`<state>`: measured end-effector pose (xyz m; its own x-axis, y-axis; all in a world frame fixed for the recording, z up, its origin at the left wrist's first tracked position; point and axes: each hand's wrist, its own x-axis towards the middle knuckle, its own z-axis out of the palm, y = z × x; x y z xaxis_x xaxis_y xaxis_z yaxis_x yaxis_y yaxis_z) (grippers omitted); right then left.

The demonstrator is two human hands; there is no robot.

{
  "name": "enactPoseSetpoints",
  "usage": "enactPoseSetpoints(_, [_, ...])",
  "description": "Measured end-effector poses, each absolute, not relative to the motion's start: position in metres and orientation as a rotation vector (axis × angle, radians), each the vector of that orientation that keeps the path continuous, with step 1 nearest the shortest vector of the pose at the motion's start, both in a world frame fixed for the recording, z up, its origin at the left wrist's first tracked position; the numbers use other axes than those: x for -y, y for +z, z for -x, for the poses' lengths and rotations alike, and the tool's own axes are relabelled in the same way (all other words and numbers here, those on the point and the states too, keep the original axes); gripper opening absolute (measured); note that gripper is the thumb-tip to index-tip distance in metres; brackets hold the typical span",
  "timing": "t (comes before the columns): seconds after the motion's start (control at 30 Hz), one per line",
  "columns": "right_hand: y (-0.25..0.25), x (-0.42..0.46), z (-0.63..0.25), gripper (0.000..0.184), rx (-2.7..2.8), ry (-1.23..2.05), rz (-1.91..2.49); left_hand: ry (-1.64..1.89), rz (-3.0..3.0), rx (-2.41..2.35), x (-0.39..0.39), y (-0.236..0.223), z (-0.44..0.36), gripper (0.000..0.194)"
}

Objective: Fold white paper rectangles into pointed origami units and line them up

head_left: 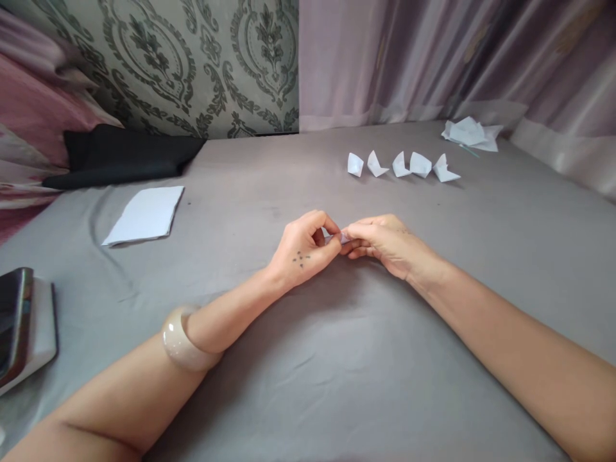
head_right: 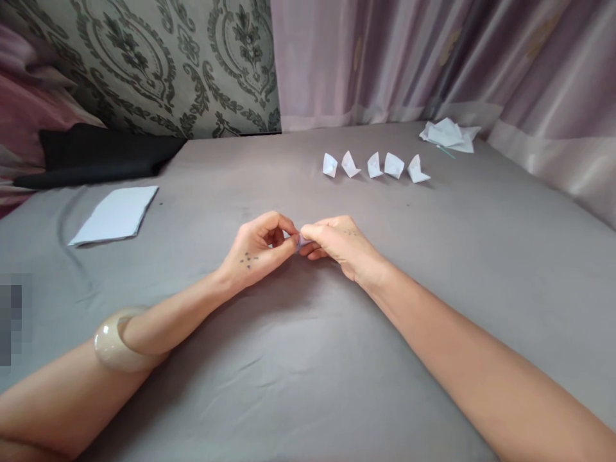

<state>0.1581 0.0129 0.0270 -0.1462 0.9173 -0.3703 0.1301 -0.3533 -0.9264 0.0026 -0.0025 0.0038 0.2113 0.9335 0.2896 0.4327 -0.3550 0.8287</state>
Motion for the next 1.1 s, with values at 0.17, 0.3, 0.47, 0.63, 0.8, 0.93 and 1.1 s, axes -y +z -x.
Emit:
enactPoseSetpoints(0.17, [0.0263,-0.0134,-0.1601,0.011,1.214,1.616,1.443,1.078,-1.890,-1.257,0.0021,0.0036,-0.0031,0.004])
enactPoseSetpoints(0.3, [0.0265,-0.0135,-0.1612,0.010,1.225,1.637,1.446,1.091,-1.905,-1.250,0.0018,0.0027,-0.0028,0.004])
enactPoseSetpoints(0.47, [0.0273,-0.0139,-0.1619,0.009,1.239,1.653,1.447,1.081,-1.907,-1.267,0.0020,0.0029,-0.0026,0.004])
enactPoseSetpoints(0.63, [0.0273,-0.0142,-0.1619,0.009,1.254,1.633,1.472,1.090,-1.921,-1.254,0.0015,0.0025,-0.0029,0.004])
enactPoseSetpoints(0.8, [0.0289,-0.0137,-0.1608,0.010,1.308,1.575,1.507,1.099,-1.943,-1.257,0.0015,0.0035,-0.0043,0.004])
enactPoseSetpoints(0.93, [0.0297,-0.0142,-0.1598,0.011,1.346,1.534,1.495,1.103,-1.938,-1.299,0.0025,0.0063,-0.0059,0.005])
enactPoseSetpoints(1.1, [0.0326,-0.0141,-0.1582,0.015,1.346,1.525,1.508,1.103,-1.897,-1.319,0.0022,0.0067,-0.0064,0.005])
